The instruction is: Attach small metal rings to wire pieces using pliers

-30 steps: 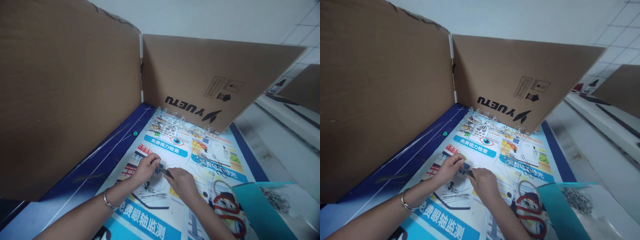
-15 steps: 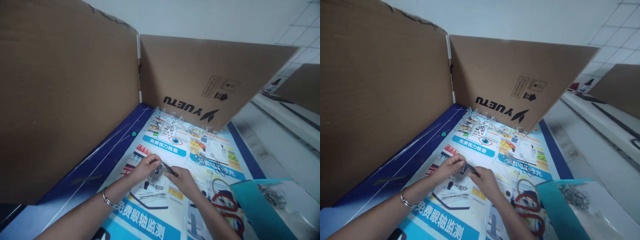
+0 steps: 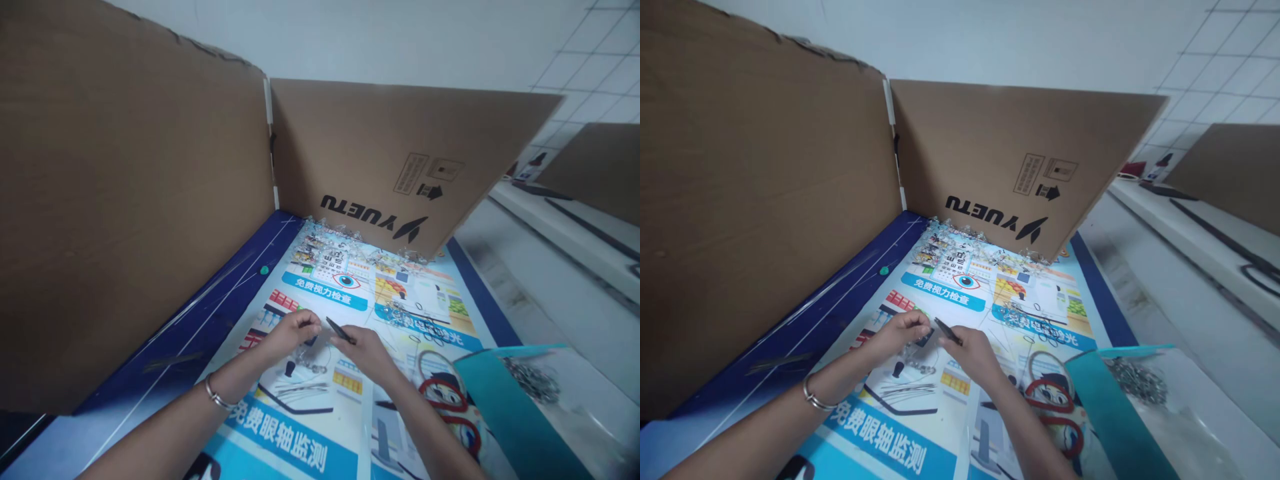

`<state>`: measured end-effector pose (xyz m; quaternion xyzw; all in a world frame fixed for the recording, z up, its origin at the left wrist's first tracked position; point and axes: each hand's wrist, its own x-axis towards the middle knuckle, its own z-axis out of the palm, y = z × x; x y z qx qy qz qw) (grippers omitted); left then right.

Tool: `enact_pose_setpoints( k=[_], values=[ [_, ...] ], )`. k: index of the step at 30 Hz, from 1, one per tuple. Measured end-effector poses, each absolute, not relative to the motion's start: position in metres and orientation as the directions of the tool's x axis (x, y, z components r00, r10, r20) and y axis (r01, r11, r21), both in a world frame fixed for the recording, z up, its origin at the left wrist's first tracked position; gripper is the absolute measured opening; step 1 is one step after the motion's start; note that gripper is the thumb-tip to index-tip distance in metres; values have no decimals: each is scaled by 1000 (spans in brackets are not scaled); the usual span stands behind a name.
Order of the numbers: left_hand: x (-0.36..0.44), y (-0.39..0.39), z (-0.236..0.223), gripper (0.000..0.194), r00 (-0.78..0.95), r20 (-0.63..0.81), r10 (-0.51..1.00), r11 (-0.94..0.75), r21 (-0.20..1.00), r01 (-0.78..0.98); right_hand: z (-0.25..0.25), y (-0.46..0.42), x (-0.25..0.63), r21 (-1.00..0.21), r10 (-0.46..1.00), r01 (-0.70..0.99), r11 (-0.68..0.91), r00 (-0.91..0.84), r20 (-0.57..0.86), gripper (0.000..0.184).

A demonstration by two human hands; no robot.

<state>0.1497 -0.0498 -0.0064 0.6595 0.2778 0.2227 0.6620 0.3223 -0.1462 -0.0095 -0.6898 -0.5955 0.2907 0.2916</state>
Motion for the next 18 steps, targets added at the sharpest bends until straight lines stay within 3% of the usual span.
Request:
enact_pose_setpoints(
  k=[5,9,13,18],
  values=[
    [155,-48,-3,23,728,-104,678,41,994,104,3,-145,345,-600,981,797,-69,163,104,35],
    [164,-44,1,24,707,-80,703,-1,994,114,9,-147,353,-592,976,801,-82,184,113,38],
    [181,-38,5,23,722,-49,690,-12,997,78,12,-149,356,-575,947,793,-201,307,93,33],
    [202,-33,0,20,757,-16,653,-35,998,51,19,-153,359,-342,969,925,-167,218,116,27]
  ],
)
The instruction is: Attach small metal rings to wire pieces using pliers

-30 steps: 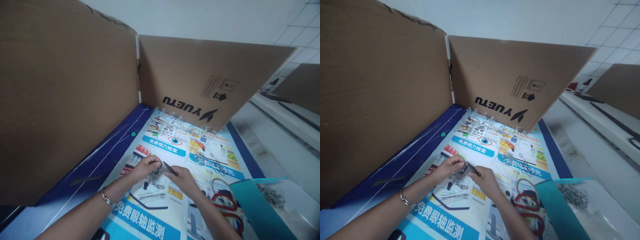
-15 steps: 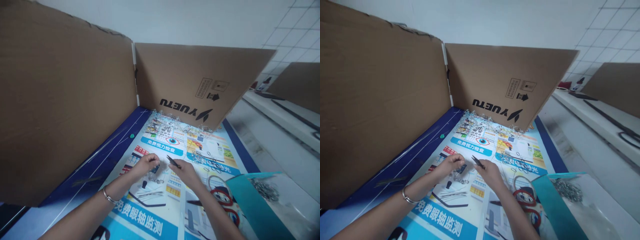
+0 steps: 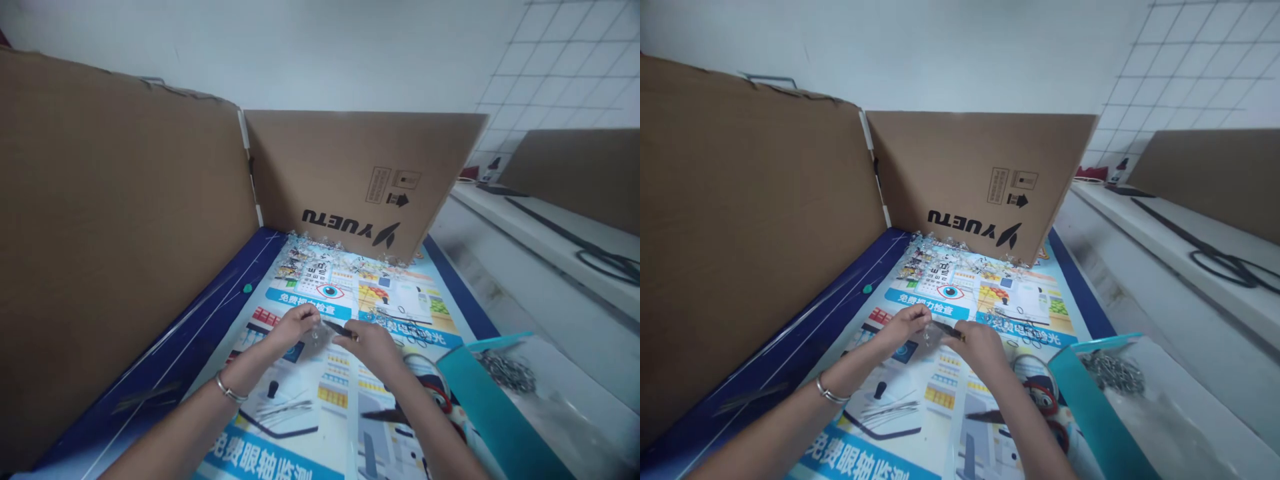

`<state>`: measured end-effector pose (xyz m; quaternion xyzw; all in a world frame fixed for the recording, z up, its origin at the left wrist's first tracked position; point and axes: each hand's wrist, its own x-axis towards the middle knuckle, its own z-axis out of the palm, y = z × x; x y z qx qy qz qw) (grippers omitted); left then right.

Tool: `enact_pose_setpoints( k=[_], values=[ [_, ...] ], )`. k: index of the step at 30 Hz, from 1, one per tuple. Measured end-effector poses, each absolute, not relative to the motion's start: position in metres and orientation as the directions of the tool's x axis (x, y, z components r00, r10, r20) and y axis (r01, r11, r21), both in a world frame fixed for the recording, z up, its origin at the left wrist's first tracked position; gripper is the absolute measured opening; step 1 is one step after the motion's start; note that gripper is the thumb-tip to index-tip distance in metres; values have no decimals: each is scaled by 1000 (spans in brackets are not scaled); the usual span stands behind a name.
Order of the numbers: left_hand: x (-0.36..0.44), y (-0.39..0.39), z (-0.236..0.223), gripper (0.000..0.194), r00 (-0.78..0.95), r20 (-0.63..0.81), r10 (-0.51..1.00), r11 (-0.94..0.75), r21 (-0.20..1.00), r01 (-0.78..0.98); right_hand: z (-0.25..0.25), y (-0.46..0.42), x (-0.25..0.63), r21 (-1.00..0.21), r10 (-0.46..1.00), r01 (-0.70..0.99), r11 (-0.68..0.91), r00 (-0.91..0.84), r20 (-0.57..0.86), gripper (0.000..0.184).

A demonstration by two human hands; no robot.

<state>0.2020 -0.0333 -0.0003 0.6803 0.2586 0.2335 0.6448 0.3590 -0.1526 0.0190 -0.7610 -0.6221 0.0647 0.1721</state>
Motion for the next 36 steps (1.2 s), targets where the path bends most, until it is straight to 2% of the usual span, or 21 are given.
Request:
enact_pose_setpoints(
  k=[5,11,17,21,32,36],
  values=[
    [205,-30,-8,17,767,114,632,-131,991,-39,23,-153,358,-86,972,984,-153,166,169,24],
    [194,-28,9,20,821,129,556,-109,991,-82,32,-157,353,25,974,997,-79,71,213,26],
    [187,-29,9,22,853,71,517,13,996,-91,33,-160,348,-22,976,997,-75,78,203,34],
    [187,-31,5,24,875,65,481,14,997,-82,32,-159,346,-77,980,992,-102,113,165,36],
    [191,-34,1,31,914,89,396,28,994,-109,30,-159,340,-82,988,990,-115,123,95,30],
    [191,-35,1,34,926,61,372,35,996,-80,29,-158,338,-144,990,982,-125,134,52,30]
  ],
)
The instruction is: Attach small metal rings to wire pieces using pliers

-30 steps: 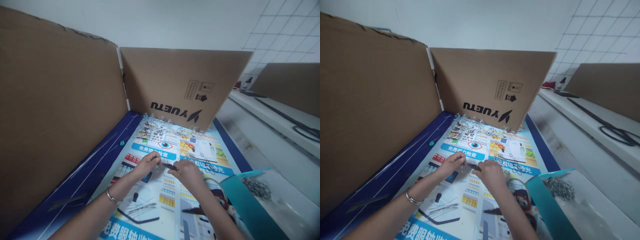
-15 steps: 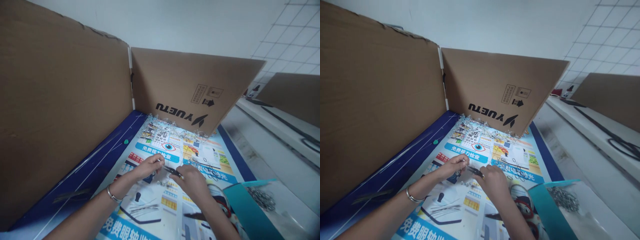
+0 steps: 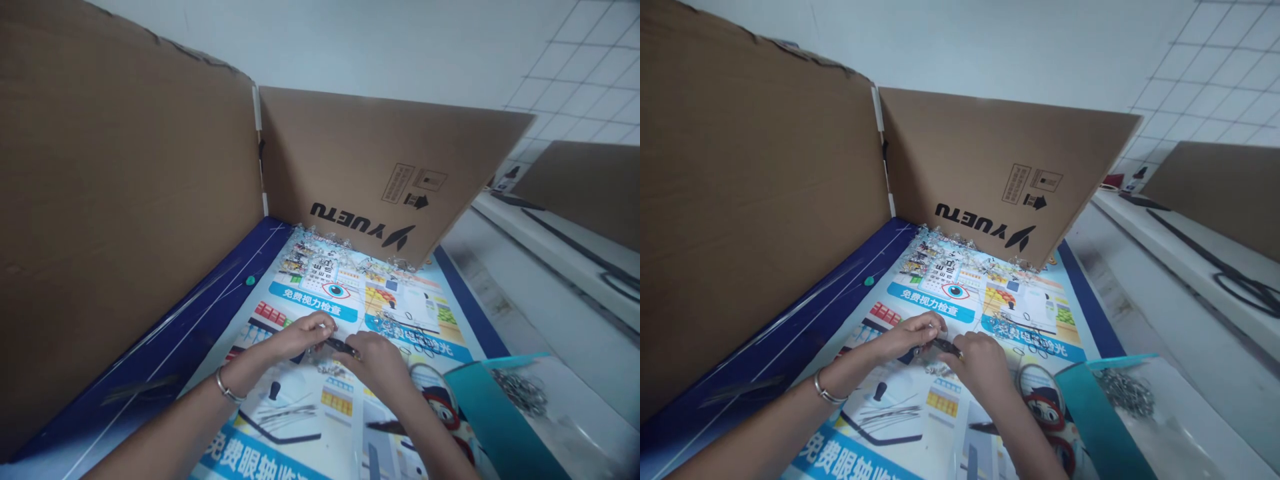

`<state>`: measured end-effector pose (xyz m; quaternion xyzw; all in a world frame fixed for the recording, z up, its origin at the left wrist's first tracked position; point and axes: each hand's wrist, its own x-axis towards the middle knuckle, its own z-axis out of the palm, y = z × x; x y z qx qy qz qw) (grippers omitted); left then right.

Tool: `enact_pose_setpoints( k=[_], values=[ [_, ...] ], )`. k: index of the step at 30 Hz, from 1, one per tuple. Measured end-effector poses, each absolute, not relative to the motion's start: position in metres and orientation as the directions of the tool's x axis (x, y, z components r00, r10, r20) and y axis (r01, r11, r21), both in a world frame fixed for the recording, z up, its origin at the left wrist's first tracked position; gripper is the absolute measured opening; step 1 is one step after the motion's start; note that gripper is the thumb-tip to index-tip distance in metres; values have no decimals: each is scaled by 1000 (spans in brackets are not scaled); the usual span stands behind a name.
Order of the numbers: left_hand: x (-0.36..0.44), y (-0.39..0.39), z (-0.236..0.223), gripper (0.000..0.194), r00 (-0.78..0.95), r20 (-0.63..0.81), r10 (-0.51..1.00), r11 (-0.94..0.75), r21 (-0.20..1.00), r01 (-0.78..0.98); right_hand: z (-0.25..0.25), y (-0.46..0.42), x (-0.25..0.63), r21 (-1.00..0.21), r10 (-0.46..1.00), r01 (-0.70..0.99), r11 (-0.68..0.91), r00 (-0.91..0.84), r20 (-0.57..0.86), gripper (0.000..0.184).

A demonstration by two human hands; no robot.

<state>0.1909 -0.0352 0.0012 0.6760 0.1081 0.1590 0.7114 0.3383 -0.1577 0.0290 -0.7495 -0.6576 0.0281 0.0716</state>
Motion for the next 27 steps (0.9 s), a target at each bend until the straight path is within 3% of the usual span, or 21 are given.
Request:
enact_pose_setpoints(
  k=[10,27],
  values=[
    [188,-33,3,34,947,-37,319,111,994,1,25,-157,342,-498,990,856,-136,99,-100,35],
    [186,-33,1,28,963,-84,256,82,994,65,17,-160,344,-662,981,734,-151,30,-190,42]
  ],
)
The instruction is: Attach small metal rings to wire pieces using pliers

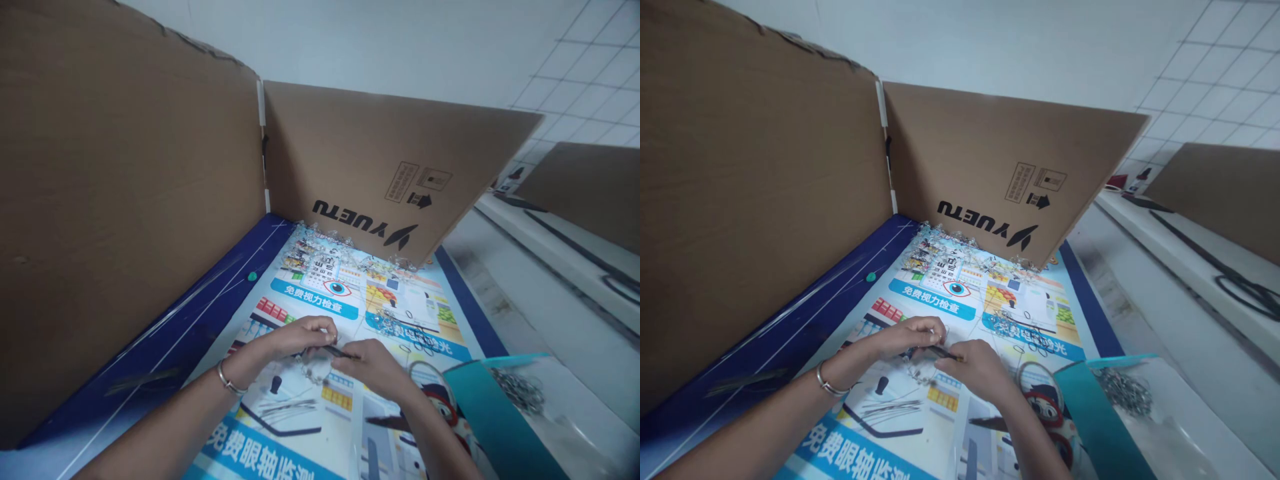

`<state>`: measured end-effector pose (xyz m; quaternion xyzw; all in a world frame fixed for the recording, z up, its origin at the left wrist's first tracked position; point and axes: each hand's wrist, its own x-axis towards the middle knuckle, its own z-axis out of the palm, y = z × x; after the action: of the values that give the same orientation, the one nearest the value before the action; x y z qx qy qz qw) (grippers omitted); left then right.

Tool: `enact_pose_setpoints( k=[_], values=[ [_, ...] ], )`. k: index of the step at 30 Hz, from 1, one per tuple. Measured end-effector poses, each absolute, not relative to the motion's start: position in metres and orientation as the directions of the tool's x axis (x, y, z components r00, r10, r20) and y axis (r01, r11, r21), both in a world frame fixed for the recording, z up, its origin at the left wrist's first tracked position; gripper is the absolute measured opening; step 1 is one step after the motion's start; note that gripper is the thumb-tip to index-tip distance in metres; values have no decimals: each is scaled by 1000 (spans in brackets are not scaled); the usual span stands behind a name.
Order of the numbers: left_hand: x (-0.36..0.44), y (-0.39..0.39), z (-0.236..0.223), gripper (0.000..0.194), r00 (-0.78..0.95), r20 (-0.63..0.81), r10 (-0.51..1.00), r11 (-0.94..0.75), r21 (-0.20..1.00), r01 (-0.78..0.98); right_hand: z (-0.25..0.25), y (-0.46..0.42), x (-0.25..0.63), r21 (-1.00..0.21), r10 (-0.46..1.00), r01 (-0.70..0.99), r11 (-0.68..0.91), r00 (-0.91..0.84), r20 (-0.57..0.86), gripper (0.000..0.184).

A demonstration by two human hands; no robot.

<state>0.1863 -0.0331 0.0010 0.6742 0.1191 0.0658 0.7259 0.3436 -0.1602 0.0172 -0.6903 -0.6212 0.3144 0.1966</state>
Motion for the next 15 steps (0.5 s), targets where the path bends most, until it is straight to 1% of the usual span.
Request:
enact_pose_setpoints(
  k=[11,15],
  values=[
    [187,-33,3,31,968,-70,239,18,998,68,18,-161,344,-623,980,767,-153,39,-193,44],
    [186,-34,6,33,967,-78,241,17,997,76,18,-160,344,-604,984,787,-127,25,-174,42]
  ],
)
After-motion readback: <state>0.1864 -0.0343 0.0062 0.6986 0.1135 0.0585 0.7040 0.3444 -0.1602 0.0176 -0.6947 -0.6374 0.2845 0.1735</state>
